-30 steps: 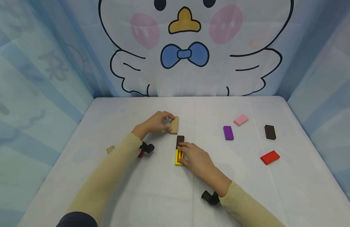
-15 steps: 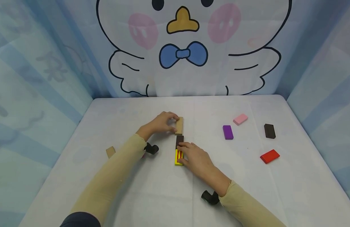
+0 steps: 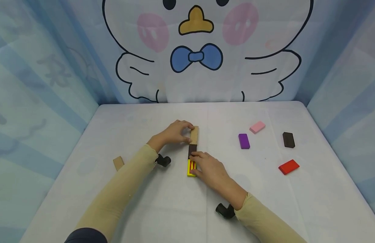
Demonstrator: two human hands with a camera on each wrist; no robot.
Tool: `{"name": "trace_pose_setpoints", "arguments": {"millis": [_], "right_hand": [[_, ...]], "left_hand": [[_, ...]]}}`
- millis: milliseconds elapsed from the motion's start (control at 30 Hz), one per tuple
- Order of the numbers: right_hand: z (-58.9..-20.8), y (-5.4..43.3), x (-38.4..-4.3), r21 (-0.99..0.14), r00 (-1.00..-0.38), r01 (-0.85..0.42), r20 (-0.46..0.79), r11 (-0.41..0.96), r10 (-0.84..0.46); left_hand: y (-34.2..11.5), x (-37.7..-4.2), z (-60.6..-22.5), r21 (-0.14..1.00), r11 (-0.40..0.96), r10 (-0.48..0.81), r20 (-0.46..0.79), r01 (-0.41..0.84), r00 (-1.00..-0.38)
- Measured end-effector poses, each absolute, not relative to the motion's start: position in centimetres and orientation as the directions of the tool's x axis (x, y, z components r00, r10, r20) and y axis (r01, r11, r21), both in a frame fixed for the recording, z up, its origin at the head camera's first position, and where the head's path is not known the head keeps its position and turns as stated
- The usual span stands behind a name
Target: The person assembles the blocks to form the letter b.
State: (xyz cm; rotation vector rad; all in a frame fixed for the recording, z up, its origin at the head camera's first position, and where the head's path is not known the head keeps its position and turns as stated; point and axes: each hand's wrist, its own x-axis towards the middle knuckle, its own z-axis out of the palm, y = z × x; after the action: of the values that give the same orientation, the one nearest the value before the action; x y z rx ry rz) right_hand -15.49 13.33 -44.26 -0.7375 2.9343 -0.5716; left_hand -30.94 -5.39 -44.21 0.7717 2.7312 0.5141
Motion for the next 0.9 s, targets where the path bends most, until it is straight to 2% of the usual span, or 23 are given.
{"name": "trace_pose_setpoints", "arguments": {"millis": [433, 700, 900], "right_hand": [[-44.4, 13.4, -15.7, -0.373, -0.885, -0.439, 0.021, 0.818, -0.465], [-44.2, 13.4, -16.2, -0.357, -0.896, -0.403, -0.031, 0.843, -0.442], [-43.5, 13.5, -17.5, -0.331, -0.887, -0.418, -0.052, 0.846, -0.458]], "left_hand": [[-5.6, -30.5, -44.2, 0.416, 0.799, 0.531, -0.151, 0.434, -0.834], [-6.1, -30.2, -44.2, 0.418, 0.784, 0.561, -0.161, 0.459, -0.812], [-8.2, -30.0, -43.3, 0.386, 0.816, 0.51, -0.132, 0.43, -0.85]]}}
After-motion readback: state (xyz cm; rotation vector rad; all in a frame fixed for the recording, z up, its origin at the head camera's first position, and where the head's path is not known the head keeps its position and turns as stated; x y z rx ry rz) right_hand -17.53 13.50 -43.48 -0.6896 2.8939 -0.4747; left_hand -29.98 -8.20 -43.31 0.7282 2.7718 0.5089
